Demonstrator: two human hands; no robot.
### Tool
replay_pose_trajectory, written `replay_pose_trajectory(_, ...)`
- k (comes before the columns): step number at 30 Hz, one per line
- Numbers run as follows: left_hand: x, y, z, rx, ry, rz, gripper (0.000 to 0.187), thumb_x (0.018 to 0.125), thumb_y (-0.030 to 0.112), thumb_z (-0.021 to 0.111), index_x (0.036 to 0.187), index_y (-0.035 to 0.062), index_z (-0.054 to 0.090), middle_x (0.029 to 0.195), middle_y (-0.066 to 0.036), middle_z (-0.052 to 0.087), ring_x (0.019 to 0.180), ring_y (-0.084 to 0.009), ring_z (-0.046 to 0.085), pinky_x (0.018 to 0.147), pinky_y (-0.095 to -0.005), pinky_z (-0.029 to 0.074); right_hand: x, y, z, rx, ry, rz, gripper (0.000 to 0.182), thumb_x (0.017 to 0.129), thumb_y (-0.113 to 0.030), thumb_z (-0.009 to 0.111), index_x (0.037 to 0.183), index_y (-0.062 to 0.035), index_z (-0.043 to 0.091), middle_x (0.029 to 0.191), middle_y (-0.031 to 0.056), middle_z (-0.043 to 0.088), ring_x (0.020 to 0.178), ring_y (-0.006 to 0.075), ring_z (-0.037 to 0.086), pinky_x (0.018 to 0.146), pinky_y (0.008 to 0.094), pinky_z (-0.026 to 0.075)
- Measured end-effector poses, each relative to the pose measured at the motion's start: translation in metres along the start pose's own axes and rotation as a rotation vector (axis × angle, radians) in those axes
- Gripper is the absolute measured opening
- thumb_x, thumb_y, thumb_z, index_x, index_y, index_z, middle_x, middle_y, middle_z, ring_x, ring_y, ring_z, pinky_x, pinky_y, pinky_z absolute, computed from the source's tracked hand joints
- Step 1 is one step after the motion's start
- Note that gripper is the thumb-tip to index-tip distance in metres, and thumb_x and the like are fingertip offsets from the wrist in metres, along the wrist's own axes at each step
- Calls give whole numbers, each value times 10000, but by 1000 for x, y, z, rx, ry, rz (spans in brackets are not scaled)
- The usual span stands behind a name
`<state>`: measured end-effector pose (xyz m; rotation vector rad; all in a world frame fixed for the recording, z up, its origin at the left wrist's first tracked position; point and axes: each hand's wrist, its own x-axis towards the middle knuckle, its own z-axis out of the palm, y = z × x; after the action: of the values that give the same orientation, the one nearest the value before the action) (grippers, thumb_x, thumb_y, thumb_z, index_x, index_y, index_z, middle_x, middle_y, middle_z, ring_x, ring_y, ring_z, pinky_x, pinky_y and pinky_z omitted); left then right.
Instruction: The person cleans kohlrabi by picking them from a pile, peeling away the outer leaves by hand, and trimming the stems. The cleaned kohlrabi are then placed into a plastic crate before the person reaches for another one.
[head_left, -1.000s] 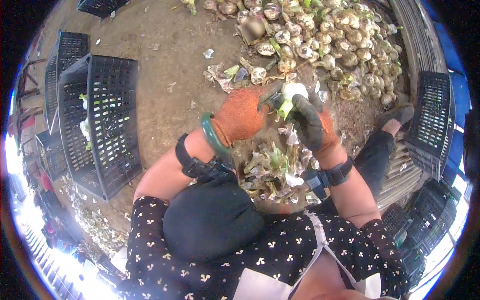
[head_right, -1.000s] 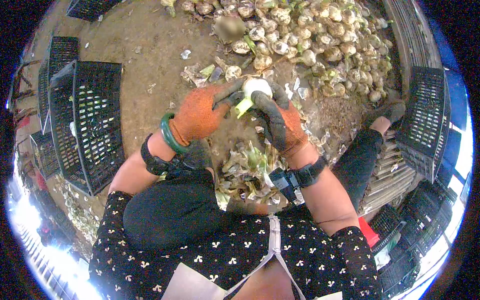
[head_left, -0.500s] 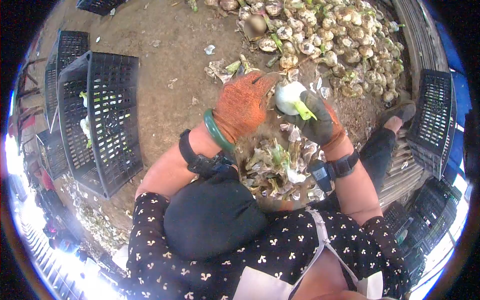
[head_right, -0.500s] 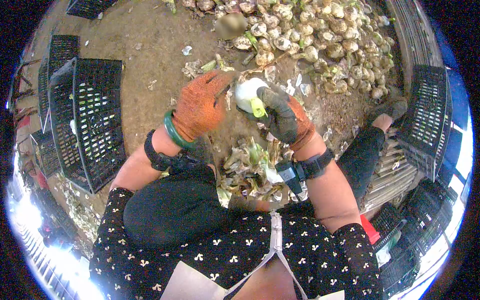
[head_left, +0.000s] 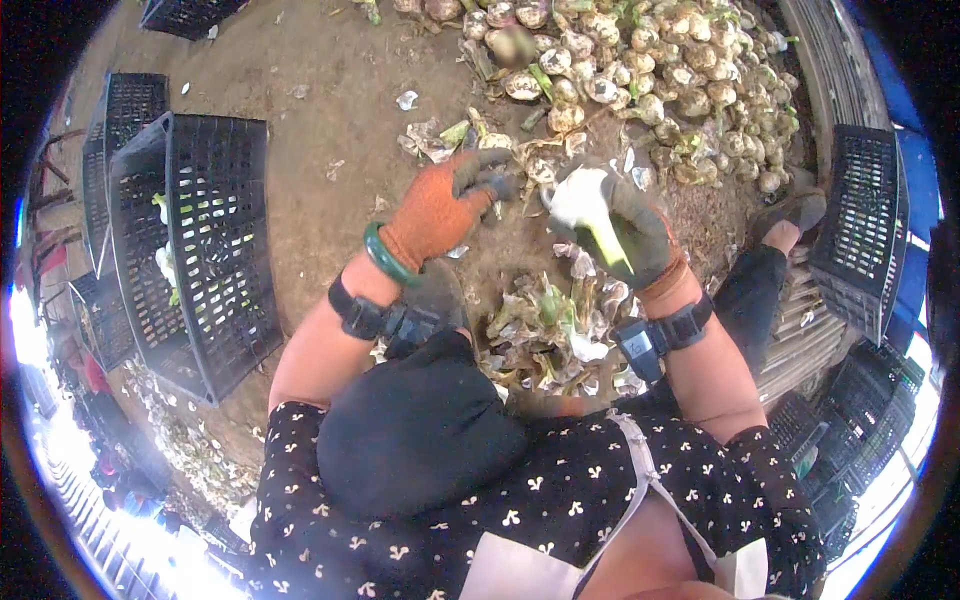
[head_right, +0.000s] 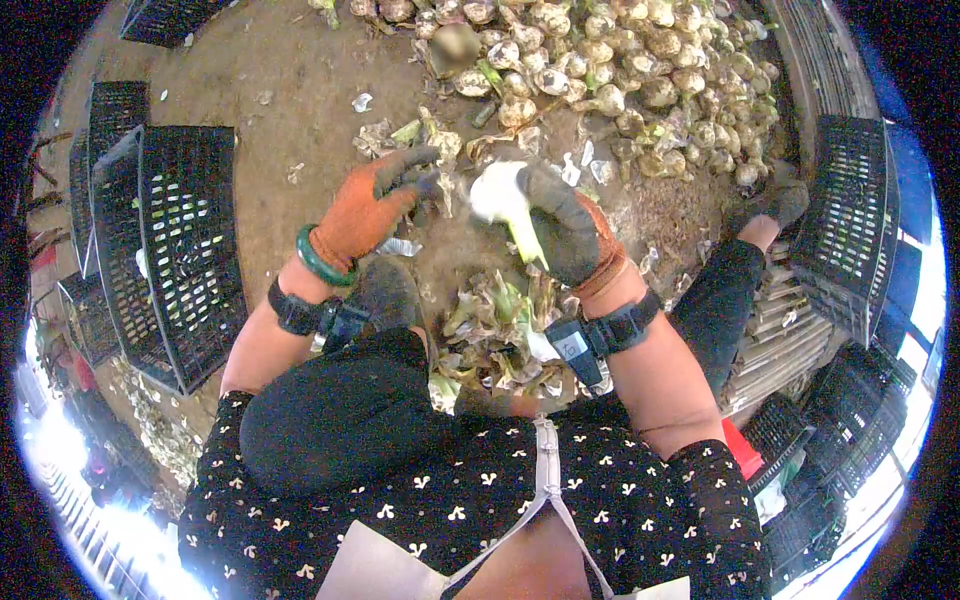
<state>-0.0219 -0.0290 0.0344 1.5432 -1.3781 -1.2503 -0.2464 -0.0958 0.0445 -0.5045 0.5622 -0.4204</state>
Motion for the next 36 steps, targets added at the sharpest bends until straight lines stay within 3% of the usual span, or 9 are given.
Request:
replay_pose_trajectory(2, -6, 18, 3, -185, -74, -223, 420, 805, 96, 535, 1220, 55, 484, 987, -85, 629, 853, -124, 567, 766, -290, 467, 6, 5, -10, 69, 81, -85, 430, 896, -323, 462, 1201, -19, 459, 1097, 97, 568, 951, 196, 565, 819, 310, 457)
replay_pose_trajectory(5, -5, 18, 9, 93, -77, 106, 461, 802, 117, 546, 1250, 62, 452, 922, -89, 641, 813, -142, 581, 738, -302, 472, 7, 5, 10, 56, 115, -125, 418, 906, -322, 443, 1201, -27, 458, 1102, 94, 565, 974, 182, 552, 805, 283, 456)
replay_pose_trajectory(13, 1, 21, 21, 99, 56, 100, 410, 761, 140, 578, 1164, 92, 518, 935, -118, 629, 819, -227, 604, 759, -325, 467, 5, 11, -7, 15, 113, -56, 410, 902, -322, 451, 1185, -26, 469, 1085, 94, 572, 958, 178, 558, 805, 269, 454)
replay_pose_trajectory(15, 1, 21, 20, 85, 121, 116, 379, 748, 147, 589, 1122, 96, 548, 947, -119, 625, 823, -237, 603, 754, -335, 468, 8, 18, -14, -717, 283, -228, 393, 890, -292, 472, 1169, -15, 484, 1073, 94, 579, 934, 174, 574, 805, 278, 464)
replay_pose_trajectory(16, 0, 23, 17, 154, 91, 92, 336, 739, 153, 595, 1069, 98, 571, 949, -126, 619, 823, -260, 601, 745, -349, 471, 7, 16, -9, -716, 283, -227, 393, 890, -292, 472, 1169, -15, 484, 1073, 94, 579, 934, 174, 574, 805, 278, 464)
replay_pose_trajectory(18, -2, 23, 16, 224, 61, 66, 294, 730, 159, 601, 1017, 99, 593, 951, -133, 613, 824, -284, 599, 737, -363, 473, 2, 6, 9, -60, 166, 17, 395, 859, -250, 518, 1164, 0, 491, 1078, 99, 581, 927, 181, 585, 816, 294, 470)
replay_pose_trajectory(29, -1, 24, 17, 596, 176, 380, 247, 687, 142, 617, 926, 90, 581, 883, -126, 607, 789, -319, 591, 680, -397, 485, -7, -19, 10, -465, -41, 309, 485, 770, -221, 637, 1175, 3, 493, 984, 70, 614, 882, 138, 571, 774, 265, 464)
replay_pose_trajectory(32, 6, 15, 9, 697, 259, 308, 238, 699, 163, 611, 924, 92, 580, 879, -118, 610, 767, -316, 595, 662, -394, 489, -12, -7, 16, -525, -136, 330, 623, 716, -152, 619, 1258, 54, 390, 1022, 89, 582, 890, 126, 556, 822, 262, 436)
replay_pose_trajectory(36, 11, -22, 6, 575, 80, -38, 422, 753, 165, 540, 1167, 87, 503, 1123, -222, 517, 1047, -380, 490, 891, -417, 408, -9, 0, 27, -498, -37, 207, 616, 759, -184, 616, 1275, 38, 361, 1030, 87, 575, 957, 164, 555, 858, 292, 440)
